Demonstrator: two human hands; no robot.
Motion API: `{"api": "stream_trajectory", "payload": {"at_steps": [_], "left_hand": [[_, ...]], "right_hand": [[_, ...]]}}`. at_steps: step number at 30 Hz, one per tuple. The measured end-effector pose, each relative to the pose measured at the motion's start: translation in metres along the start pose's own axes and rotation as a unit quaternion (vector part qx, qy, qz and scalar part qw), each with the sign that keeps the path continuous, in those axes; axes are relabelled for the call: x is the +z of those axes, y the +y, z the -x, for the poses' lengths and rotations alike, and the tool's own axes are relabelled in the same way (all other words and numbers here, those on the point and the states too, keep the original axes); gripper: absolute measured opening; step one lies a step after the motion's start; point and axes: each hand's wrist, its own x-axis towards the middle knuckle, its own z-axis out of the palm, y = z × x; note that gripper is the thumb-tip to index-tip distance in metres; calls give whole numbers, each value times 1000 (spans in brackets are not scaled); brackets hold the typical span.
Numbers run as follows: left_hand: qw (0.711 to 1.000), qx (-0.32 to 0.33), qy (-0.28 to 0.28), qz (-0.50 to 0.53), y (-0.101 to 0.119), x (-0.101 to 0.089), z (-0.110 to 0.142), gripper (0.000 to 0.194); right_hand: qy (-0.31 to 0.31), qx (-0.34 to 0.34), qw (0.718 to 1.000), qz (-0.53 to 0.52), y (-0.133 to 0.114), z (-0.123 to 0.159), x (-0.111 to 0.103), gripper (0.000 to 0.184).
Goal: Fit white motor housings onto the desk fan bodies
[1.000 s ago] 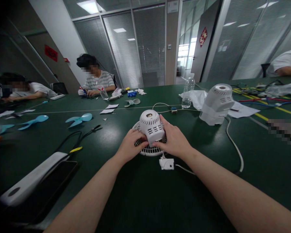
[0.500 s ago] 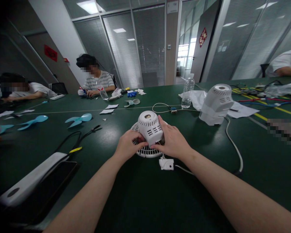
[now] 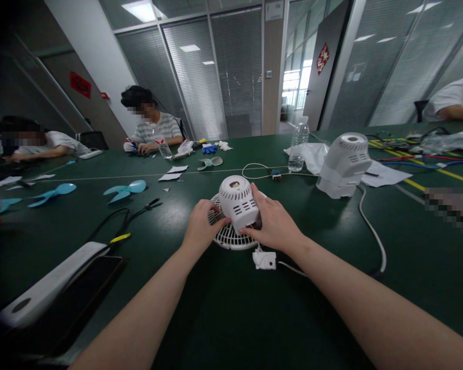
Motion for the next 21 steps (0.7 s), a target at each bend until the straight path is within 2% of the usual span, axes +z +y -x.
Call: {"api": "stream_trajectory", "payload": {"at_steps": [3,6,9,11,15,21], "left_hand": [[1000,-23,9,3,-5,5,2,53],[999,-18,-31,0,-7,7,3,73],[997,2,-78,-16,-8,5,2,64],[996,5,-88,-29,-7,3,2,58],[995,-2,-81,-54,-4,-1,0,57],[996,-9,-59,-69,0,-8,0,52]], "right_hand": [[0,-3,1000,1,0,0,0,116],[0,-9,1000,-3,1,0,1,115],[4,-12,1000,-3,2,0,2,115],[4,-11,1000,-1,3,0,2,117],[2,-25,1000,-6,7,-1,2,120],[-3,-32,999,-17,13,-3,1,110]]}}
